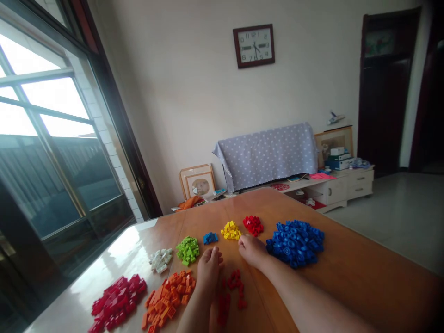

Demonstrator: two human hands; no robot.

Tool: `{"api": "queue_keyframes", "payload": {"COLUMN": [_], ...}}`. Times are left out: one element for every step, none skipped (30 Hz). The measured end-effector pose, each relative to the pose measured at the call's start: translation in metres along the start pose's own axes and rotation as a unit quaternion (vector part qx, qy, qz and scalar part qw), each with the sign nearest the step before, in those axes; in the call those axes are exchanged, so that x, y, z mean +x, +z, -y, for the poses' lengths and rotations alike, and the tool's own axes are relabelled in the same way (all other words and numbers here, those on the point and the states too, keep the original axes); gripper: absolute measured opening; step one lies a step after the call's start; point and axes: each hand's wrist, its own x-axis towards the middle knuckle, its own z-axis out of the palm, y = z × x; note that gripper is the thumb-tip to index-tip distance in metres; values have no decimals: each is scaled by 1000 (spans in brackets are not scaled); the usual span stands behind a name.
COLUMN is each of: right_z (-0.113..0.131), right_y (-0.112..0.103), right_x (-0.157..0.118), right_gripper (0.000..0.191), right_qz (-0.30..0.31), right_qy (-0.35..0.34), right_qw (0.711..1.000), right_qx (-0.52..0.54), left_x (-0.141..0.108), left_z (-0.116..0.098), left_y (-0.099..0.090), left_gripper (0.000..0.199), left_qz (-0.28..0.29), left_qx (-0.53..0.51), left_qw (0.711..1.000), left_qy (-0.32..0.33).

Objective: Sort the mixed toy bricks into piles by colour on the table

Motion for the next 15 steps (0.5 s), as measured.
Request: {"api": "queue_keyframes", "payload": {"right_z": [0, -1, -1, -3, -4, -6, -7, -9, -10, -10, -10, -9, -8, -6, -4], "right_y": [0, 0, 0, 1, 2, 3, 4, 6, 8, 9, 10, 11, 12, 13, 14], "right_x": [0, -1, -1, -2, -2, -2, -3, -3, -3, -4, -4, -5, -5, -5, -6], "right_gripper": [6, 7, 8, 9, 10, 11, 13, 14, 15, 15, 16, 16, 16, 16, 16], "right_qz": [2, 4, 6, 7, 8, 8, 9, 9, 8, 8, 6, 4, 1, -1, -4], "right_qy": [-1, -3, -6, -9, -11, -14, -16, -17, -17, -17, -16, -13, -10, -7, -4], "right_qw": [1000, 1000, 1000, 1000, 1000, 1000, 1000, 1000, 1000, 1000, 1000, 1000, 1000, 1000, 1000], "right_qx": [1, 1, 1, 1, 0, -1, -3, -4, -5, -6, -6, -8, -9, -10, -10], "left_x": [-2, -4, -8, -14, -21, -29, -38, -48, -59, -70, -81, -91, -99, -106, -110], "left_z": [-3, -7, -10, -14, -18, -21, -24, -27, -28, -28, -28, -26, -24, -22, -20], "left_y": [-1, -2, -4, -6, -8, -10, -12, -15, -16, -17, -18, -18, -16, -14, -12], "left_gripper": [70, 70, 70, 69, 68, 67, 66, 64, 63, 63, 65, 68, 73, 79, 83], "left_qz": [5, 8, 10, 12, 15, 21, 29, 39, 50, 59, 66, 82, 100, 112, 127], "left_qx": [6, 13, 24, 40, 60, 85, 117, 152, 190, 228, 266, 306, 343, 378, 409], "left_qw": [1000, 1000, 1000, 999, 998, 996, 992, 986, 978, 968, 957, 943, 927, 912, 896], "left_qy": [-4, -9, -12, -11, -5, 7, 26, 47, 68, 87, 101, 107, 111, 115, 119]}}
